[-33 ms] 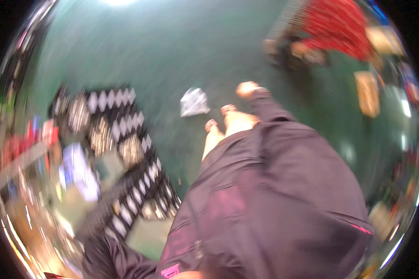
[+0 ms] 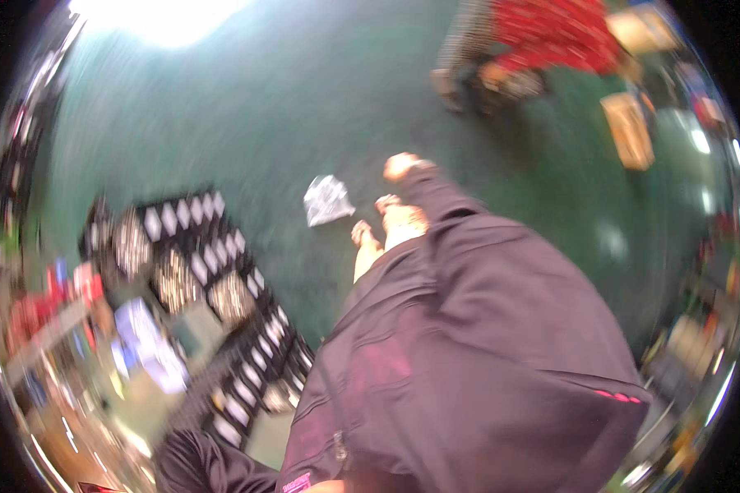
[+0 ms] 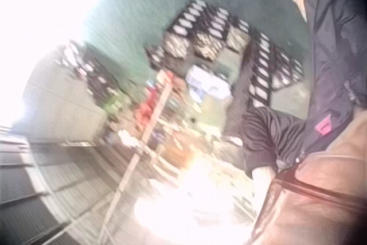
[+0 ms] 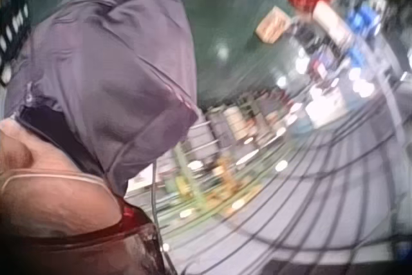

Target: The person moves black plastic bins filled with small metal parts across a green factory floor, stacks them, and places paper labels on the bins. The person also handles small plastic bags and adjusts labels on stacked bins.

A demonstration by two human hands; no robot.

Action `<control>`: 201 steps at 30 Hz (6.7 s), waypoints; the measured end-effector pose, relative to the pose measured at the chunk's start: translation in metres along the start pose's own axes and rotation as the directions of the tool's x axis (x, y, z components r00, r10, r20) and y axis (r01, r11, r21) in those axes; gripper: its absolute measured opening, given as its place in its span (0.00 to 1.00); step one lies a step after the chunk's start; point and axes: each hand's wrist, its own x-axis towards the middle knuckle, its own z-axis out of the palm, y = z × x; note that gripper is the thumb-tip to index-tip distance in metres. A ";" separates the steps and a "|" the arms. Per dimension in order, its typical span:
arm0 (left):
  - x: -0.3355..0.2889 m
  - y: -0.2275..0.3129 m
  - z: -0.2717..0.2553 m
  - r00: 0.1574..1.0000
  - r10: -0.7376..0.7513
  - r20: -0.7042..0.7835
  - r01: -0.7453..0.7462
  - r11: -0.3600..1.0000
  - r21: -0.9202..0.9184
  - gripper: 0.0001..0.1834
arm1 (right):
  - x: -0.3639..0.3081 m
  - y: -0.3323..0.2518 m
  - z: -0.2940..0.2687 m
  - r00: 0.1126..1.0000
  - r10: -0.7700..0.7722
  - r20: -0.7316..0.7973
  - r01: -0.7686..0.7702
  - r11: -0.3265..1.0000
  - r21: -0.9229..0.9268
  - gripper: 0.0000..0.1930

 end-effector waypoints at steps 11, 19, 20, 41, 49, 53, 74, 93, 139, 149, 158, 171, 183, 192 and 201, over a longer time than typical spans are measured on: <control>0.053 -0.016 0.043 0.970 0.238 -0.043 -0.242 0.956 -0.166 0.17 | -0.098 -0.081 0.054 0.884 0.463 -0.057 -0.363 0.760 0.538 0.18; 0.017 -0.008 -0.069 0.977 0.096 -0.193 -0.139 0.964 -0.225 0.17 | -0.256 0.008 0.102 0.844 0.536 -0.004 -0.481 0.760 0.437 0.19; 0.014 0.001 -0.075 0.975 0.079 -0.210 -0.131 0.960 -0.247 0.17 | -0.267 0.013 0.104 0.827 0.560 0.042 -0.513 0.723 0.462 0.19; -0.053 0.365 0.037 0.779 0.254 0.573 0.011 0.908 -0.418 0.17 | -0.264 0.244 -0.084 0.578 0.747 -0.328 -0.550 0.654 0.519 0.16; -0.041 0.463 0.071 0.382 0.516 0.767 -0.369 0.846 -0.385 0.20 | -0.406 0.270 0.125 0.409 0.835 0.370 -0.884 0.261 0.388 0.28; -0.041 0.487 0.073 0.250 0.476 0.843 -0.307 0.865 -0.397 0.20 | -0.500 0.290 0.194 0.080 0.851 0.519 -0.800 -0.256 0.543 0.25; -0.051 0.562 0.069 0.145 0.427 0.892 -0.394 0.852 -0.344 0.21 | -0.449 0.304 0.139 0.277 0.961 -0.017 -0.652 0.201 0.731 0.18; -0.049 0.545 0.063 0.197 0.292 0.936 -0.268 0.934 -0.236 0.21 | -0.482 0.310 0.178 0.276 0.932 0.236 -0.762 0.062 0.645 0.21; -0.503 0.444 0.437 -0.465 -0.232 0.854 0.268 0.883 0.386 0.42 | -0.011 0.517 -0.085 0.551 0.810 -0.203 -0.805 0.579 0.125 0.33; -0.560 0.460 0.410 -0.344 -0.232 0.910 0.331 0.877 0.349 0.31 | 0.063 0.549 -0.068 0.666 0.704 -0.247 -0.744 0.602 -0.289 0.23; -0.587 0.464 0.421 -0.323 -0.279 0.904 -0.042 0.959 0.281 0.32 | 0.074 0.542 -0.047 0.648 0.673 -0.357 -0.719 0.386 -0.578 0.28; -0.533 0.383 0.376 -0.382 -0.428 0.819 0.896 0.046 0.441 0.30 | -0.097 0.336 0.078 0.654 0.585 0.481 -0.541 0.805 -0.244 0.21; -0.522 0.381 0.165 -0.300 -0.264 0.917 0.659 0.637 0.399 0.24 | -0.005 0.077 -0.061 0.452 -0.134 0.882 0.626 0.752 -0.207 0.21; -0.504 0.366 -0.041 -0.384 -0.387 0.839 0.923 -0.130 0.362 0.22 | -0.232 -0.146 -0.049 -0.513 -0.231 0.827 0.856 -0.214 0.471 0.13; -0.434 0.165 -0.213 0.210 -0.916 0.341 0.831 -0.017 -0.557 0.12 | -0.299 -0.460 0.001 0.178 -0.652 0.737 0.768 0.561 0.310 0.22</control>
